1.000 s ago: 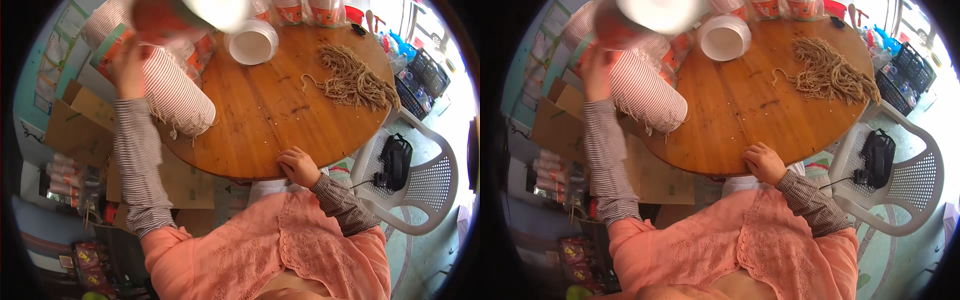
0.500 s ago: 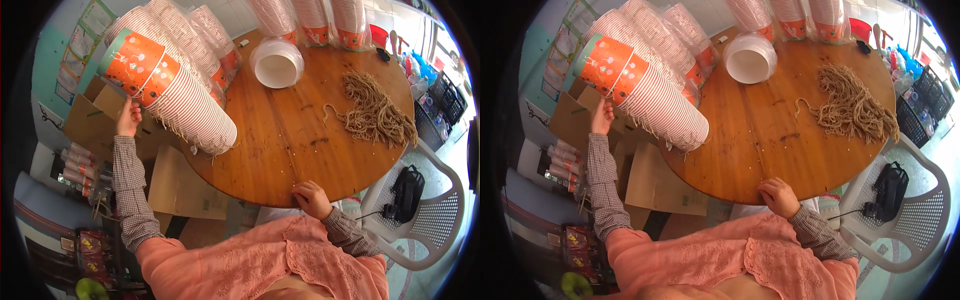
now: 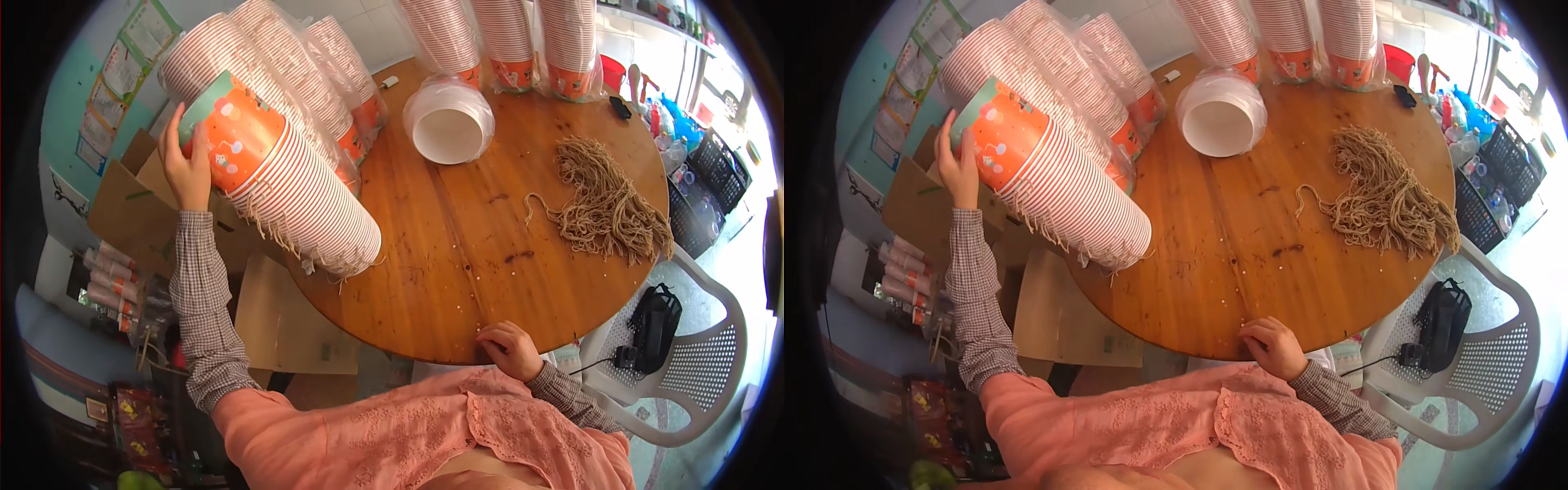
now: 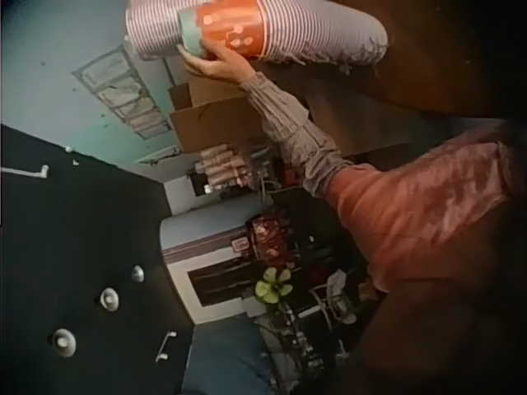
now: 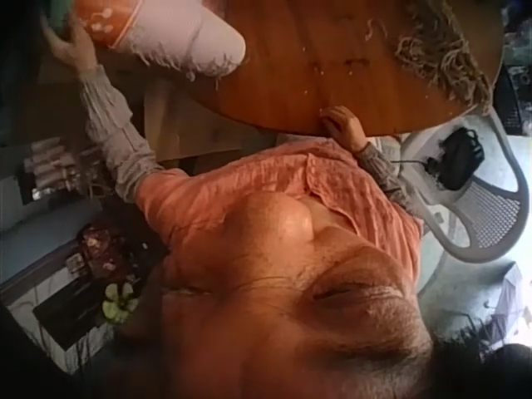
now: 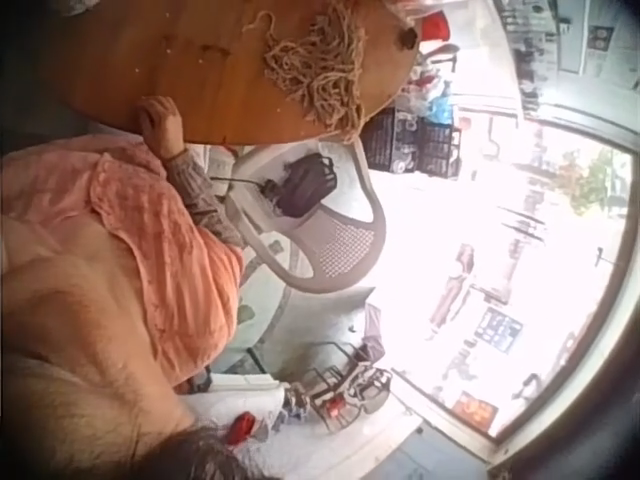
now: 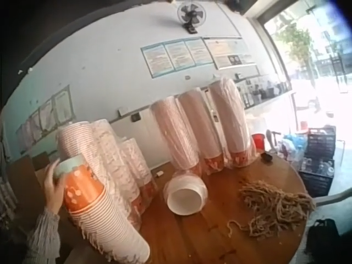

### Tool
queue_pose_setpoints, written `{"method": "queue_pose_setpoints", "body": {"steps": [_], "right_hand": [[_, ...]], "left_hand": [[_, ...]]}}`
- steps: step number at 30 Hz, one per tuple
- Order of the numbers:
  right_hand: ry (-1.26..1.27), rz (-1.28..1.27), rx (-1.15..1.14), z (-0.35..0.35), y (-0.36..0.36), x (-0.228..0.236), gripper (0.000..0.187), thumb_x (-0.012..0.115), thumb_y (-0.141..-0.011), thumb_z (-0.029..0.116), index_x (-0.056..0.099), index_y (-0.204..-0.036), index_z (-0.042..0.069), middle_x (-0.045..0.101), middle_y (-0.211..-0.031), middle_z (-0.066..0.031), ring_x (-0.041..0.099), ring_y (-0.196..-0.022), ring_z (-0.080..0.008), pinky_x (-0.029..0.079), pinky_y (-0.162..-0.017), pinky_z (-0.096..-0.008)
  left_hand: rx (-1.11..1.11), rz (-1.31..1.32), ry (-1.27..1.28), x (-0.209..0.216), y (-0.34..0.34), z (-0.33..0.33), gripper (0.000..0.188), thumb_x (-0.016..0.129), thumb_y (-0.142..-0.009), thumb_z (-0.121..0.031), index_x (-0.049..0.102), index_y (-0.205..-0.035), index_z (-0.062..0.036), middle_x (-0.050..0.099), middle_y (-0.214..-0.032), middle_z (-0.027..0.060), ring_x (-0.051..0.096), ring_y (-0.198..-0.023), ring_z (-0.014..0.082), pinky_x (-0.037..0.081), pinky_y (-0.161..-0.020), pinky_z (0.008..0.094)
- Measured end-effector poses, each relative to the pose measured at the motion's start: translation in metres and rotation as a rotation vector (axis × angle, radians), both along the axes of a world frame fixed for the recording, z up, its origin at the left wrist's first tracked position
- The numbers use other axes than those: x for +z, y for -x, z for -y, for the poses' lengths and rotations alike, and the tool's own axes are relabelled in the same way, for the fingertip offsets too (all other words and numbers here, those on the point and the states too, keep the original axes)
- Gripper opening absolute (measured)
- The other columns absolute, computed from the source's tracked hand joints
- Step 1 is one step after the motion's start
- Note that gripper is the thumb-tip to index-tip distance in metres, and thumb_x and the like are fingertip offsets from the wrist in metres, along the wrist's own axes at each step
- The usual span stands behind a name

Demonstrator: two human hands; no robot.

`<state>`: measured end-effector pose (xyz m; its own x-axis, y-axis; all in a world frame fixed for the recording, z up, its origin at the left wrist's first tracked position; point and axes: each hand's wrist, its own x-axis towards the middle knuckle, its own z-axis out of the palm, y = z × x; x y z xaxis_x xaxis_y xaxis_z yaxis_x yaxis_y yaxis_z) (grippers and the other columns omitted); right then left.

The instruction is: Attaching rope handles to paper buckets for packaging.

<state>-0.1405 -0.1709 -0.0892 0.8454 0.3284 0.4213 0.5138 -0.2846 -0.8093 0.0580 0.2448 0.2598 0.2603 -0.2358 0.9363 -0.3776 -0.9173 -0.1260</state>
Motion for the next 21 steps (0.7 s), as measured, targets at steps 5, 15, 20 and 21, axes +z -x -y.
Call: {"method": "queue_pose_setpoints", "body": {"steps": [5,15,20,21], "right_hand": [[-0.033,-0.155,0.032,0.009,-0.003,0.006,0.01,0.061,-0.083,0.005,0.065,-0.091,0.0,0.065,-0.092,-0.0128,0.062,-0.085,-0.028,0.05,-0.075,-0.0335],[-0.31,-0.435,-0.094,0.024,-0.187,0.005,0.018,0.057,-0.091,0.013,0.064,-0.098,-0.002,0.065,-0.081,-0.003,0.06,-0.07,-0.008,0.049,-0.062,-0.0231],[-0.677,-0.252,-0.474,0.005,-0.297,-0.027,0.018,0.059,-0.089,0.01,0.061,-0.102,-0.002,0.063,-0.083,-0.0032,0.058,-0.071,-0.0092,0.049,-0.065,-0.024],[-0.669,-0.256,-0.481,0.005,-0.311,-0.031,0.018,0.059,-0.089,0.01,0.061,-0.102,-0.002,0.063,-0.083,-0.0032,0.058,-0.071,-0.0092,0.049,-0.065,-0.024]], "left_hand": [[-0.051,0.182,-0.063,-0.004,0.019,0.028,0.038,0.06,-0.09,-0.012,0.054,-0.124,0.0004,0.052,-0.129,0.0159,0.047,-0.121,0.0317,0.038,-0.101,0.0412],[-0.637,-0.633,0.341,-0.278,-0.006,0.197,0.026,0.059,-0.086,-0.007,0.061,-0.111,-0.0008,0.06,-0.113,0.013,0.055,-0.111,0.0276,0.044,-0.095,0.0357],[-0.563,-0.887,1.048,-0.357,-0.102,0.226,0.034,0.056,-0.091,-0.01,0.053,-0.123,-0.0004,0.058,-0.119,0.0121,0.055,-0.112,0.0218,0.043,-0.096,0.0321],[-0.459,-0.885,1.105,-0.363,-0.116,0.229,0.035,0.056,-0.091,-0.01,0.051,-0.124,0.0002,0.058,-0.119,0.0118,0.055,-0.112,0.02,0.043,-0.097,0.0312]]}}
